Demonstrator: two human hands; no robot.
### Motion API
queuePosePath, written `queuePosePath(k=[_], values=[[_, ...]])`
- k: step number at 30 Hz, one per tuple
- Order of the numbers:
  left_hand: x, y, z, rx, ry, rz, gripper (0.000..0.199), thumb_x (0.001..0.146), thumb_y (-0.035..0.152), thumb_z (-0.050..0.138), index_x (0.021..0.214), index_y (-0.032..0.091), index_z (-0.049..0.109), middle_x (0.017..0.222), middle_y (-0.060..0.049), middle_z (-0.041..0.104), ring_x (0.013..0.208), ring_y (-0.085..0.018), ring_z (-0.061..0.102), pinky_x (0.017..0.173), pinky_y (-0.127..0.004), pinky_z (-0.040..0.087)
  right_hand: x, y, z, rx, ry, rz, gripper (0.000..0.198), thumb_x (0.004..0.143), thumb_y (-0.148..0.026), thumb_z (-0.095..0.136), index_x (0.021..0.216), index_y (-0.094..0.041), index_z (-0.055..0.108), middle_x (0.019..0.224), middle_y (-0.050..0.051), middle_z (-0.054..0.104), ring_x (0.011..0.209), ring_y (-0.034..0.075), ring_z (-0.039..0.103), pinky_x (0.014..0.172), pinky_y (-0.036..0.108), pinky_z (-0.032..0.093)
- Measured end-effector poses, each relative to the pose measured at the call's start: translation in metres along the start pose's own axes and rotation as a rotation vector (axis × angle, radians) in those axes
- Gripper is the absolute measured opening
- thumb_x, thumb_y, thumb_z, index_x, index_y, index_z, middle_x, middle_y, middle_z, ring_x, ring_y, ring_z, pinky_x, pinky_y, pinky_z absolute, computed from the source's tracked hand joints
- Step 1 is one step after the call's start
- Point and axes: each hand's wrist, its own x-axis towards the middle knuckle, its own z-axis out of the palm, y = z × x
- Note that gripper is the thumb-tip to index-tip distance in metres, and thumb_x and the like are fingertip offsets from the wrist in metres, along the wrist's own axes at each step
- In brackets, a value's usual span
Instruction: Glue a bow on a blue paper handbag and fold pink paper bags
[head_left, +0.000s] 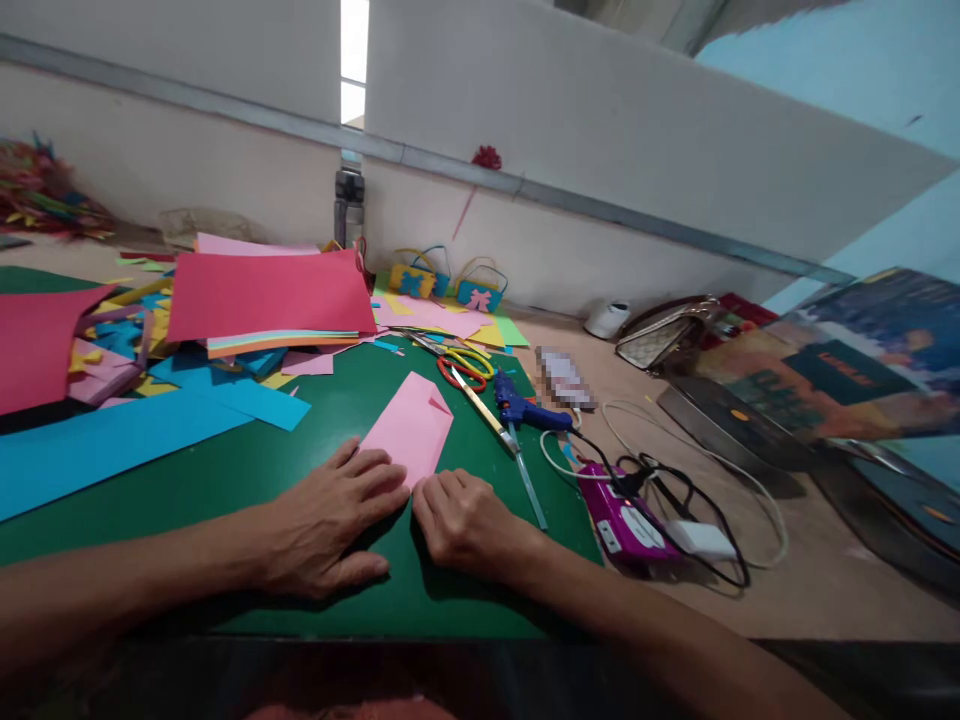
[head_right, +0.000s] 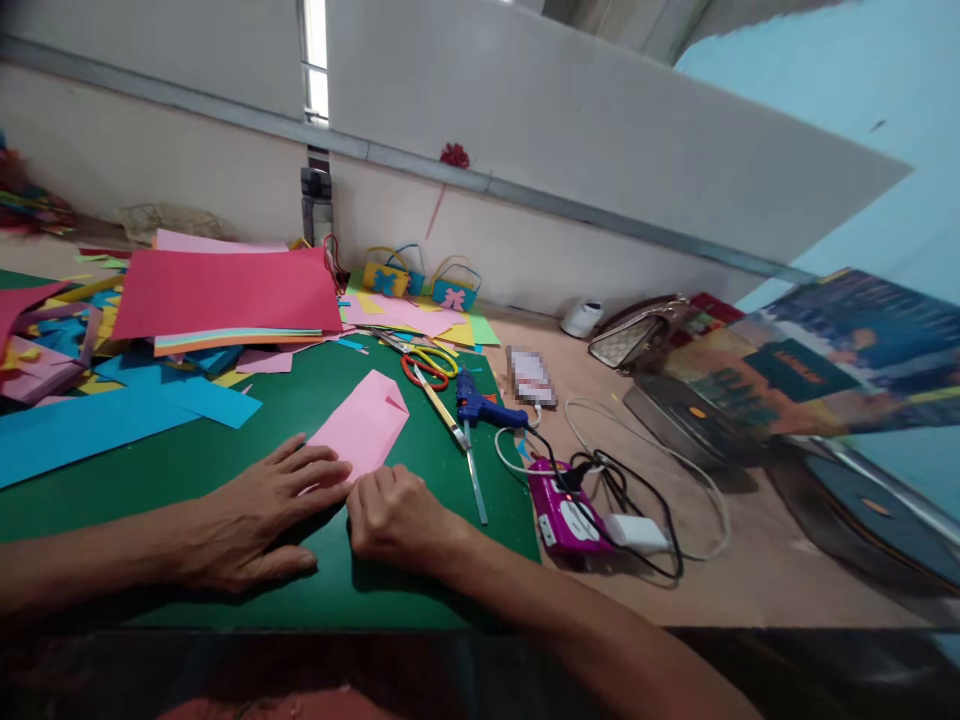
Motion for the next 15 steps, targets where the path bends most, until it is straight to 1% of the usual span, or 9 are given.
queuePosePath(k=[4,8,12,15], values=[[0.0,0.001,0.0,0.002,0.016,-0.031,0.046,0.086,0.047,0.049,0.12,0.016,0.048,0.126,-0.013,0.053,0.114,-0.031,0.044,0.102,-0.054,0.023,0.001,-0.001,0.001,0.011,0.003,0.013,0.021,0.085,-0.008,0.035,0.077,-0.014,0.053,0.061,0.004,0.054,0.051,0.018,0.048,0.047,0.032,0.026],[-0.001,-0.001,0.0,0.001,0.005,-0.027,0.043,0.087,0.045,0.05,0.119,0.017,0.05,0.126,-0.013,0.053,0.115,-0.031,0.044,0.101,-0.054,0.024,-0.001,-0.001,0.002,0.023,-0.001,0.046,0.023,0.084,-0.006,0.034,0.073,-0.015,0.052,0.06,0.005,0.054,0.05,0.018,0.047,0.047,0.032,0.024],[-0.001,-0.005,0.003,0.018,0.022,-0.021,0.032,0.09,0.038,0.048,0.115,0.019,0.053,0.125,-0.011,0.055,0.115,-0.029,0.046,0.1,-0.054,0.024,-0.008,0.001,0.004,0.038,-0.009,0.113,0.024,0.084,-0.004,0.037,0.069,-0.016,0.051,0.058,0.004,0.053,0.05,0.018,0.046,0.048,0.032,0.022],[0.0,-0.009,0.004,0.053,0.039,-0.024,0.023,0.092,0.031,0.047,0.11,0.021,0.054,0.121,-0.009,0.059,0.112,-0.027,0.049,0.1,-0.055,0.022,-0.015,0.008,0.01,0.065,-0.018,0.164,0.021,0.084,-0.006,0.042,0.07,-0.017,0.053,0.06,0.003,0.056,0.053,0.017,0.048,0.051,0.031,0.025]])
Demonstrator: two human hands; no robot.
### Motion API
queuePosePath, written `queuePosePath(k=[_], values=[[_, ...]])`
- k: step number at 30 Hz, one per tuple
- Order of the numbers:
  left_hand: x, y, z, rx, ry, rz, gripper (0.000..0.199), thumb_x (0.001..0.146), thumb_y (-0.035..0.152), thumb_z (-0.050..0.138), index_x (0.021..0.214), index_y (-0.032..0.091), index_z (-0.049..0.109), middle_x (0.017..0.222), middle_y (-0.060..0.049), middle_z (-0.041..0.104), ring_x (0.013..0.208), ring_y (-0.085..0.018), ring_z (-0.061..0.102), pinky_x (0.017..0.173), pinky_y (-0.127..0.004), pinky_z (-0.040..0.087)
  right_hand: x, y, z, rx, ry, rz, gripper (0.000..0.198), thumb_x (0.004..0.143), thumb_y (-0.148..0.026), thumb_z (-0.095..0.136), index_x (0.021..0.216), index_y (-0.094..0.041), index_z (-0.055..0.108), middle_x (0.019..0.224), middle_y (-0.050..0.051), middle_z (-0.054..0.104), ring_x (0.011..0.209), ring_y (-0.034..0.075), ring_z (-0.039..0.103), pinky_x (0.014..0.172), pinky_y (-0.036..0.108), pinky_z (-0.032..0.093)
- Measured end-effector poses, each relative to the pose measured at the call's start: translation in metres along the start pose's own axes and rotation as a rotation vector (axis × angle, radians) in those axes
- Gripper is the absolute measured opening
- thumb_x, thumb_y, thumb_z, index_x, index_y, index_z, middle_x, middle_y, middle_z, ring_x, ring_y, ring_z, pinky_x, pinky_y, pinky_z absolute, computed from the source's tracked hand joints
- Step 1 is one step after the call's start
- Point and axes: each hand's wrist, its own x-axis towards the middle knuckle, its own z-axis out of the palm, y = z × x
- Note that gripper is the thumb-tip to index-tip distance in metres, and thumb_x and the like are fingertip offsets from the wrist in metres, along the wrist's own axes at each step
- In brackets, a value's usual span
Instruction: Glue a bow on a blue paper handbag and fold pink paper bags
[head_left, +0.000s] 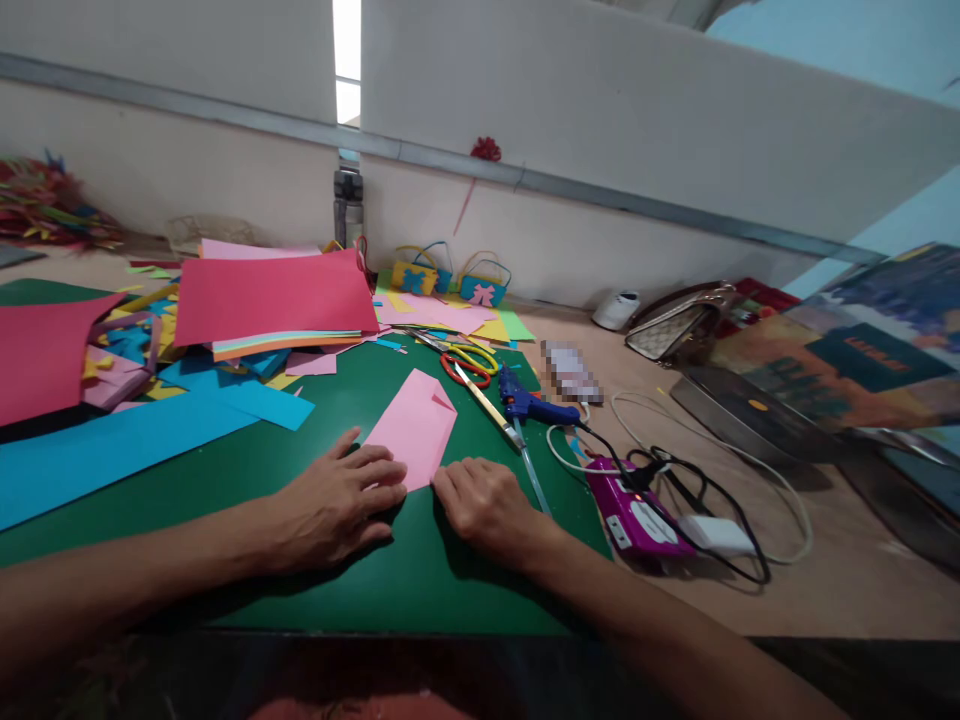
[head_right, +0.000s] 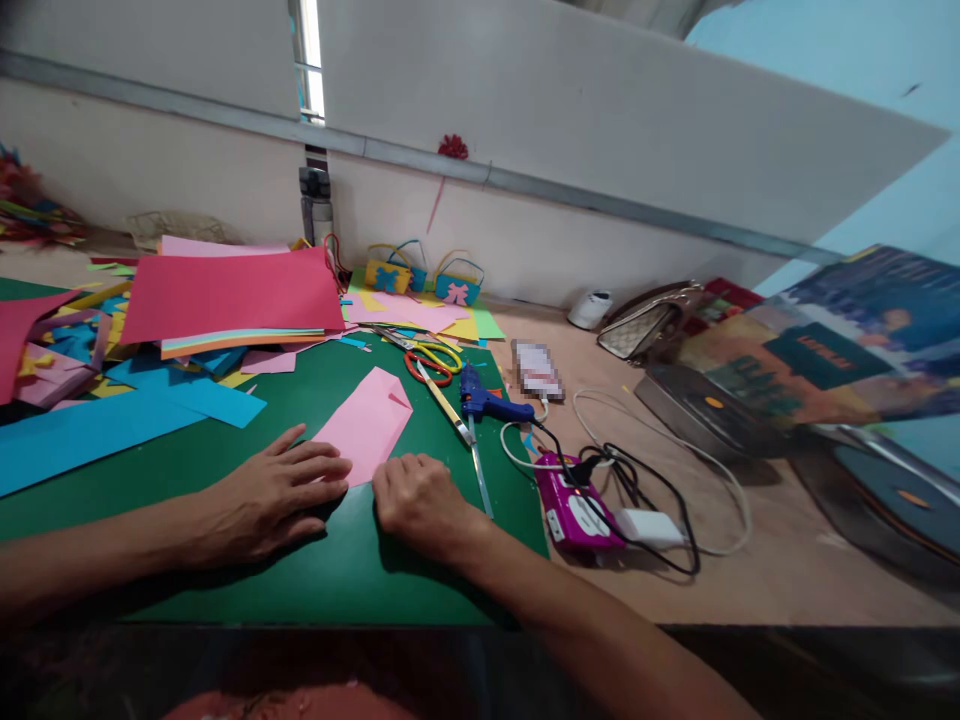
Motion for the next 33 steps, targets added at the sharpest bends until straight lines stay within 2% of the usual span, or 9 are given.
queuePosePath(k=[6,11,13,15,20,22,27,30,33], values=[[0.005,-0.009,-0.003,-0.027,0.005,0.026,0.011,0.091,0.026,0.049,0.091,0.018,0.057,0.105,-0.006,0.063,0.1,-0.021,0.054,0.094,-0.041,0.034,-0.003,0.03,0.009,0.019,-0.024,0.246,0.022,0.088,-0.009,0.044,0.072,-0.016,0.058,0.062,0.004,0.059,0.059,0.018,0.051,0.056,0.031,0.025],[0.0,-0.027,-0.004,0.04,-0.006,0.092,0.026,0.095,0.016,0.037,0.112,0.023,0.056,0.109,-0.006,0.063,0.103,-0.019,0.055,0.098,-0.039,0.033,-0.003,0.044,0.005,0.078,-0.062,0.352,0.022,0.085,-0.002,0.044,0.087,-0.014,0.062,0.081,0.007,0.066,0.073,0.019,0.055,0.063,0.03,0.031],[-0.001,-0.035,-0.006,0.087,0.001,0.106,0.033,0.094,0.012,0.034,0.11,0.026,0.059,0.109,-0.005,0.063,0.104,-0.019,0.055,0.098,-0.04,0.033,-0.002,0.047,0.004,0.116,-0.083,0.347,0.024,0.082,0.0,0.045,0.094,-0.014,0.061,0.095,0.008,0.066,0.084,0.02,0.055,0.069,0.03,0.033],[-0.001,-0.044,-0.008,0.086,0.022,0.104,0.036,0.093,0.009,0.032,0.098,0.025,0.063,0.107,-0.005,0.064,0.103,-0.018,0.055,0.094,-0.037,0.035,-0.002,0.049,0.005,0.154,-0.105,0.331,0.029,0.081,0.001,0.045,0.1,-0.014,0.06,0.103,0.008,0.065,0.093,0.021,0.053,0.074,0.03,0.033],[0.001,-0.06,-0.012,-0.029,0.089,0.017,0.043,0.092,0.004,0.026,0.071,0.018,0.06,0.097,-0.005,0.065,0.094,-0.015,0.057,0.082,-0.028,0.041,-0.002,0.046,0.006,0.242,-0.144,0.283,0.027,0.083,-0.002,0.044,0.102,-0.014,0.059,0.101,0.009,0.064,0.095,0.021,0.052,0.077,0.033,0.033],[0.001,-0.06,-0.011,-0.043,0.113,-0.028,0.041,0.094,0.007,0.025,0.075,0.017,0.06,0.099,-0.007,0.065,0.094,-0.016,0.056,0.082,-0.028,0.042,-0.002,0.041,0.003,0.275,-0.151,0.253,0.023,0.086,-0.006,0.045,0.101,-0.014,0.059,0.097,0.009,0.065,0.092,0.021,0.052,0.076,0.033,0.033],[0.006,-0.045,-0.008,0.014,0.054,-0.004,0.024,0.095,0.026,0.041,0.112,0.019,0.057,0.11,-0.009,0.059,0.101,-0.021,0.052,0.085,-0.031,0.043,-0.002,0.027,-0.004,0.346,-0.171,0.129,0.021,0.088,-0.013,0.048,0.107,-0.017,0.056,0.098,0.007,0.063,0.093,0.019,0.051,0.079,0.034,0.031],[0.012,-0.036,-0.008,0.038,0.001,0.018,0.022,0.094,0.03,0.045,0.109,0.022,0.06,0.105,-0.008,0.057,0.093,-0.02,0.052,0.079,-0.03,0.043,-0.004,0.025,-0.006,0.361,-0.202,0.064,0.025,0.085,-0.008,0.048,0.107,-0.017,0.055,0.096,0.008,0.061,0.091,0.02,0.051,0.082,0.037,0.03],[0.016,-0.032,-0.011,0.039,-0.005,0.006,0.023,0.095,0.027,0.041,0.103,0.02,0.062,0.096,-0.007,0.057,0.086,-0.018,0.052,0.073,-0.029,0.04,-0.005,0.027,-0.008,0.316,-0.205,0.022,0.015,0.085,-0.009,0.048,0.094,-0.015,0.059,0.088,0.007,0.06,0.086,0.021,0.051,0.083,0.039,0.031]])
